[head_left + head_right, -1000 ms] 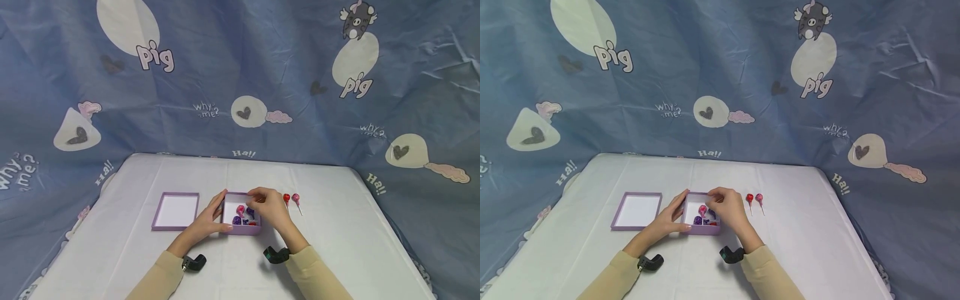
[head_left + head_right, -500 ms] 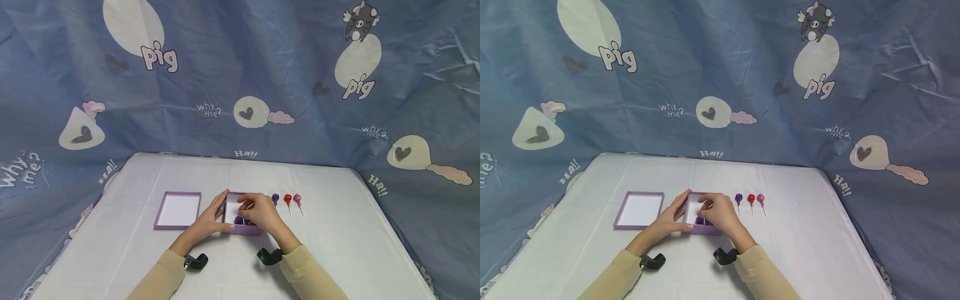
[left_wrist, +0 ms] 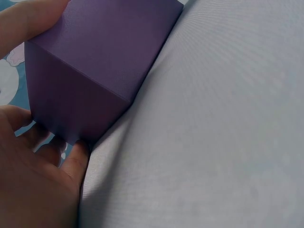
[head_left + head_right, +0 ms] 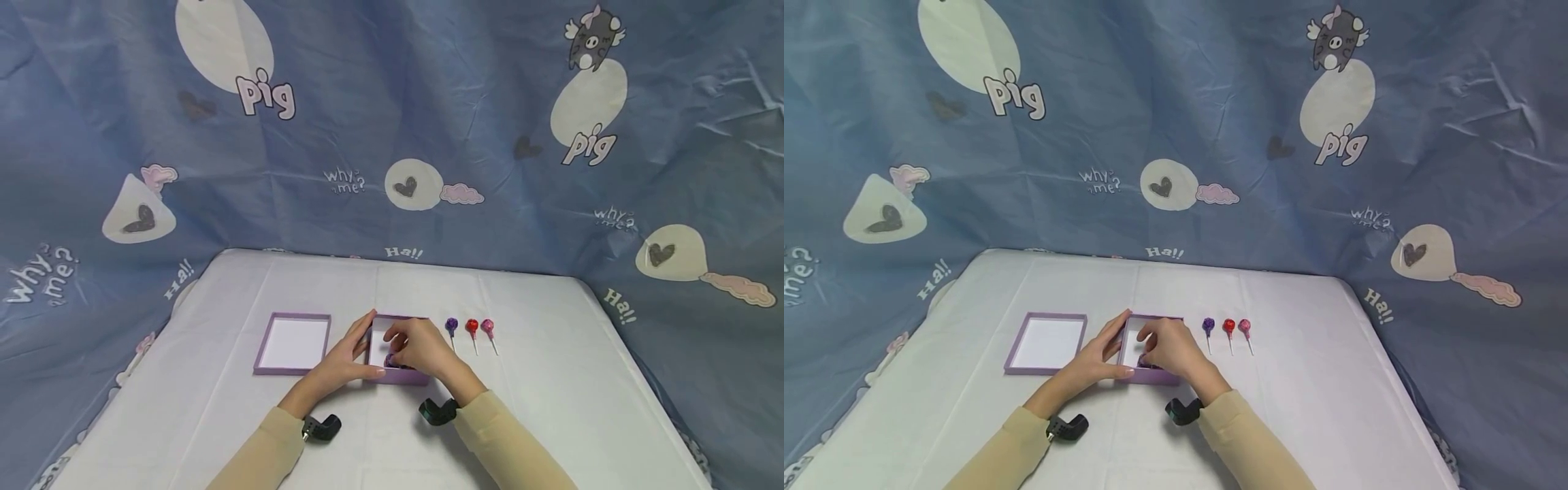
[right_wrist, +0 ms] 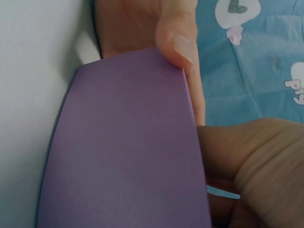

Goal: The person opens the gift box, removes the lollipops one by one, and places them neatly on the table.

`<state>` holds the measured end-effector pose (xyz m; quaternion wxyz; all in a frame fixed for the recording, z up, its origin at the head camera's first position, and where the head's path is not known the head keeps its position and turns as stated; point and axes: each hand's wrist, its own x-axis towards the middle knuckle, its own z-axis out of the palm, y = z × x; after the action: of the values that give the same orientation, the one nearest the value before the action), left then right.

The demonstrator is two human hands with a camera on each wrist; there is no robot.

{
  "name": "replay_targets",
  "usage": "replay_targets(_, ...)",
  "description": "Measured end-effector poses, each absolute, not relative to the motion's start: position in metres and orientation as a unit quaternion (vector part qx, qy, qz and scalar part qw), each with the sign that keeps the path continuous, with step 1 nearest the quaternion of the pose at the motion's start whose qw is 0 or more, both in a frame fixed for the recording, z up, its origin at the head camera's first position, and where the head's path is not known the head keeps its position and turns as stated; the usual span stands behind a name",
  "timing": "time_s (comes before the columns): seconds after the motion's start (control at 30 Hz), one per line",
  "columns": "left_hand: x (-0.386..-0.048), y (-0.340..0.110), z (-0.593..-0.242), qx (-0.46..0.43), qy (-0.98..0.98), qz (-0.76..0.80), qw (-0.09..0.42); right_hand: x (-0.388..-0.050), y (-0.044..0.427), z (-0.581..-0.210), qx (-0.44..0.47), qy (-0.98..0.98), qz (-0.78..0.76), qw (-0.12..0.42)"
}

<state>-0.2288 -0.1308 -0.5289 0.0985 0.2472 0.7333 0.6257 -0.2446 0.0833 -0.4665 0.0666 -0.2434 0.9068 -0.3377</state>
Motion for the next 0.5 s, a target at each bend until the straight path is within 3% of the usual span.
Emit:
replay_targets(0.3,-0.2301,-0.1295,-0.5293,0.242,0.729,0.632,0.103,-0.2482,0.0803,-0.4681,-0.274,0.916,-0.289,0.050)
replay_targets(0.5,-0.2271,-0.1307,-0.5278,0.234,0.735,0.627,0.106,-0.2492,0.0790,-0.4660,-0.293,0.914,-0.273,0.067)
